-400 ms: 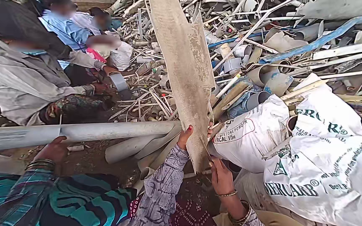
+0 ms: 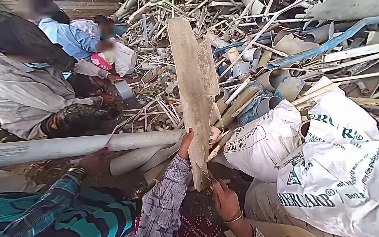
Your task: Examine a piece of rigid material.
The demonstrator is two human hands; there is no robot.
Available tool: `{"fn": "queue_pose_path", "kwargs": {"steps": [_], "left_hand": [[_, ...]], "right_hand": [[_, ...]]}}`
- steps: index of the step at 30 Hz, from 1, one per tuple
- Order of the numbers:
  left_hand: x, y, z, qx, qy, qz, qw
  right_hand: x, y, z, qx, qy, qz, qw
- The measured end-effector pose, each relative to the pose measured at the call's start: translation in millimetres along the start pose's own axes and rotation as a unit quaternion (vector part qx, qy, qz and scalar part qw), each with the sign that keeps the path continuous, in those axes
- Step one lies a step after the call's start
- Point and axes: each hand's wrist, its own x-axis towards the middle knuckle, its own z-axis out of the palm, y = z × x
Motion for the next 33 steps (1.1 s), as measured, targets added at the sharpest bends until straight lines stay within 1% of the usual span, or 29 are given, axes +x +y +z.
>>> {"fn": "queue_pose_path", "kwargs": {"steps": [1, 2, 3, 4, 5, 7, 11, 13, 15, 17, 18, 19, 21, 23, 24, 25, 27, 29, 30, 31, 33], "left_hand": [[2.6, -14.6, -10.3, 0.012, 0.118, -0.009, 0.993], [5.0, -20.4, -8.2, 0.026, 0.205, -0.023, 0.978], [6.1, -23.0, -4.5, 0.036, 0.251, -0.034, 0.967], [7.2, -23.2, 0.6, 0.043, 0.279, -0.044, 0.958], [8.7, -23.1, 4.0, 0.046, 0.29, -0.047, 0.955], [9.8, -20.5, 8.6, 0.05, 0.294, -0.048, 0.953], [9.9, -14.6, 9.7, 0.047, 0.309, -0.058, 0.948], [9.9, -14.7, 10.2, 0.035, 0.313, -0.058, 0.947], [9.7, -21.2, 11.7, 0.041, 0.317, -0.053, 0.946], [9.9, -26.1, 9.7, 0.067, 0.309, -0.035, 0.948], [9.9, -25.8, 8.9, 0.08, 0.309, -0.035, 0.947], [10.1, -23.9, 9.5, 0.085, 0.314, -0.042, 0.945], [10.7, -16.6, 11.2, 0.078, 0.332, -0.056, 0.939], [11.7, -13.4, 8.9, 0.07, 0.344, -0.05, 0.935], [12.2, -13.4, 8.4, 0.066, 0.347, -0.045, 0.935], [12.3, -14.0, 9.2, 0.062, 0.346, -0.041, 0.935], [11.7, -19.9, 12.7, 0.069, 0.341, -0.04, 0.937], [10.3, -25.7, 15.4, 0.093, 0.327, -0.037, 0.94], [9.1, -26.6, 15.8, 0.105, 0.319, -0.035, 0.941], [9.2, -26.0, 15.2, 0.107, 0.315, -0.038, 0.942], [8.9, -19.6, 13.7, 0.078, 0.319, -0.056, 0.943]], "right_hand": [[5.0, 2.8, 0.4, -0.016, 0.006, 0.011, 1.0], [14.5, 7.5, -2.2, -0.035, 0.013, 0.028, 0.999], [24.2, 11.0, -5.1, -0.053, 0.022, 0.044, 0.997], [31.8, 12.7, -5.8, -0.07, 0.036, 0.05, 0.996], [36.4, 12.7, -5.4, -0.082, 0.048, 0.047, 0.994], [29.8, 10.0, 0.5, -0.113, 0.061, 0.023, 0.991], [-1.9, 0.6, 2.8, -0.13, 0.012, -0.009, 0.991], [12.5, 1.4, -1.9, -0.135, 0.014, 0.008, 0.991], [42.3, 1.9, -8.6, -0.15, 0.031, 0.029, 0.988], [64.4, -1.4, -14.2, -0.159, 0.028, 0.03, 0.986], [65.6, -2.5, -15.4, -0.161, 0.022, 0.022, 0.986], [59.7, -4.1, -16.2, -0.161, 0.012, 0.015, 0.987], [31.0, -10.6, -15.7, -0.155, -0.017, 0.011, 0.988], [-0.5, -19.6, -17.1, -0.142, -0.059, 0.034, 0.988], [-6.9, -22.2, -17.9, -0.134, -0.07, 0.053, 0.987], [-3.6, -22.7, -18.5, -0.13, -0.068, 0.069, 0.987], [24.5, -21.2, -20.8, -0.13, -0.048, 0.091, 0.986], [56.9, -20.4, -21.6, -0.133, -0.027, 0.095, 0.986], [63.8, -20.5, -20.5, -0.133, -0.023, 0.09, 0.987], [62.6, -20.0, -19.0, -0.134, -0.022, 0.08, 0.988], [34.4, -20.2, -14.2, -0.129, -0.034, 0.058, 0.989]]}}
